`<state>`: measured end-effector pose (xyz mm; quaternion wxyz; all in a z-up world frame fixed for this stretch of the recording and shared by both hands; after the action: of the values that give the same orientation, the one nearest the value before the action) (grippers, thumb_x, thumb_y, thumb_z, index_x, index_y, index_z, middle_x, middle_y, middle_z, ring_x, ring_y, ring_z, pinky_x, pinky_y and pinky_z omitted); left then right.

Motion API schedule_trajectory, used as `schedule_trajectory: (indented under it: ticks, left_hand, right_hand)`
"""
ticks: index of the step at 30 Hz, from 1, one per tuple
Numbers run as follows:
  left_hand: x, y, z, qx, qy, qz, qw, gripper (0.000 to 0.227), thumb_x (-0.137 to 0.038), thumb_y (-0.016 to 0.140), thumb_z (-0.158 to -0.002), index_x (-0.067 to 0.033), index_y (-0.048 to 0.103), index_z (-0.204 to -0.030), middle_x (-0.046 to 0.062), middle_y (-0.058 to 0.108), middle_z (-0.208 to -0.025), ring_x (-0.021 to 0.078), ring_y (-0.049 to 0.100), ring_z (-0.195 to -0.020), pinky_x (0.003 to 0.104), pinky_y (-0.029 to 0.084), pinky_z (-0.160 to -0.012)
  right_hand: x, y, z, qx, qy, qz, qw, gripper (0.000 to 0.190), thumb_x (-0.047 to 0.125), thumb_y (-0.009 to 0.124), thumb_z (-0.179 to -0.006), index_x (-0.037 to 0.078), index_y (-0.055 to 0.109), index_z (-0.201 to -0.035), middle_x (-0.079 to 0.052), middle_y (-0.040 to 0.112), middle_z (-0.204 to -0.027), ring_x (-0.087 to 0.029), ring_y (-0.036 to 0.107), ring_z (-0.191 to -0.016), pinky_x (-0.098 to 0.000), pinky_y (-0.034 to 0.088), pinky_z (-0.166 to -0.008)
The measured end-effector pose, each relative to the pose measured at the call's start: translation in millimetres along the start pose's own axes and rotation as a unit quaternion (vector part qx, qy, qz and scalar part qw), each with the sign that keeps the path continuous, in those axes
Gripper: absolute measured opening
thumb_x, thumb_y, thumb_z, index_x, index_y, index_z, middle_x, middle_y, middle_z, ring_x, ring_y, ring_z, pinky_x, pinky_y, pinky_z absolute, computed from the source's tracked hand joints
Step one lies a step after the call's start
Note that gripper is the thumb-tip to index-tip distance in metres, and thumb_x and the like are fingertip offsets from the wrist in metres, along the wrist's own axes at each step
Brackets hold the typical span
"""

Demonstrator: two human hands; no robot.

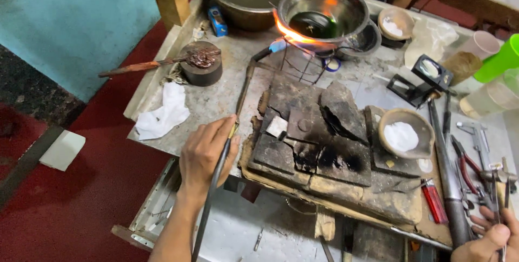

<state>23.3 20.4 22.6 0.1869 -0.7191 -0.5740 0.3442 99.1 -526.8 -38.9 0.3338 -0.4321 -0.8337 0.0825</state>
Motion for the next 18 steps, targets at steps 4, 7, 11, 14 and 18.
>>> schedule_trajectory:
  ticks: [4,7,11,14,18]
  left_hand:
    - [2.5,0.3,-1.7,0.001,-0.004,0.007,1.0,0.037,-0.024,0.058,-0.103,-0.0016,0.067,-0.131,0.014,0.075,-0.114,0.0251,0.071,-0.087,0.035,0.058,-0.066]
    - [-3.7,-11.8,-6.1,-0.011,-0.004,0.013,1.0,0.036,-0.02,0.06,-0.1,-0.0017,0.069,-0.13,0.011,0.074,-0.117,0.0258,0.069,-0.091,0.036,0.057,-0.071]
    - [-1.2,-8.4,-5.5,-0.015,-0.003,0.015,1.0,0.036,-0.021,0.06,-0.1,-0.0023,0.069,-0.129,0.011,0.075,-0.117,0.0248,0.07,-0.091,0.036,0.058,-0.071]
    - [0.2,-4.7,-3.3,-0.007,-0.005,0.003,1.0,0.037,-0.023,0.064,-0.099,-0.0042,0.069,-0.13,0.01,0.075,-0.115,0.0226,0.07,-0.088,0.034,0.059,-0.07]
    - [0.0,-4.4,-5.9,0.001,-0.014,-0.002,1.0,0.038,-0.025,0.061,-0.1,-0.0047,0.069,-0.13,0.009,0.075,-0.115,0.0234,0.07,-0.09,0.036,0.059,-0.07]
  right_hand:
    - [-44.8,7.9,5.3,-0.028,0.028,-0.037,0.999,0.048,0.014,0.03,-0.136,-0.024,0.05,-0.158,-0.043,0.065,-0.127,-0.039,0.061,-0.097,-0.0411,0.046,-0.08]
    - [-100.4,7.2,11.6,-0.024,0.043,-0.073,0.996,0.058,0.03,0.034,-0.139,-0.021,0.049,-0.161,-0.041,0.063,-0.13,-0.04,0.061,-0.094,-0.0397,0.041,-0.075]
    - [-168.8,-5.7,11.9,0.088,0.074,-0.134,0.984,0.051,0.018,0.029,-0.138,-0.021,0.031,-0.17,-0.052,0.051,-0.139,-0.055,0.055,-0.106,-0.0513,0.043,-0.079]
    - [-193.5,-11.6,13.8,0.098,0.129,-0.145,0.976,0.061,0.025,0.033,-0.133,-0.021,0.031,-0.173,-0.053,0.049,-0.139,-0.057,0.054,-0.106,-0.0544,0.043,-0.08]
    - [-169.4,-6.8,12.4,0.096,0.111,-0.142,0.979,0.052,0.015,0.033,-0.131,-0.022,0.031,-0.167,-0.054,0.049,-0.135,-0.059,0.053,-0.1,-0.0569,0.043,-0.08]
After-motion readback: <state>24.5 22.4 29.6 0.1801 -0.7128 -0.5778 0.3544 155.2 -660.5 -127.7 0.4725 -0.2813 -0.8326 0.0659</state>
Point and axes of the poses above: each hand's wrist, its own z-axis away from the middle knuckle, its own y-axis out of the palm, x = y × z, the point moved 4 cm from there along -z, towards the middle knuckle
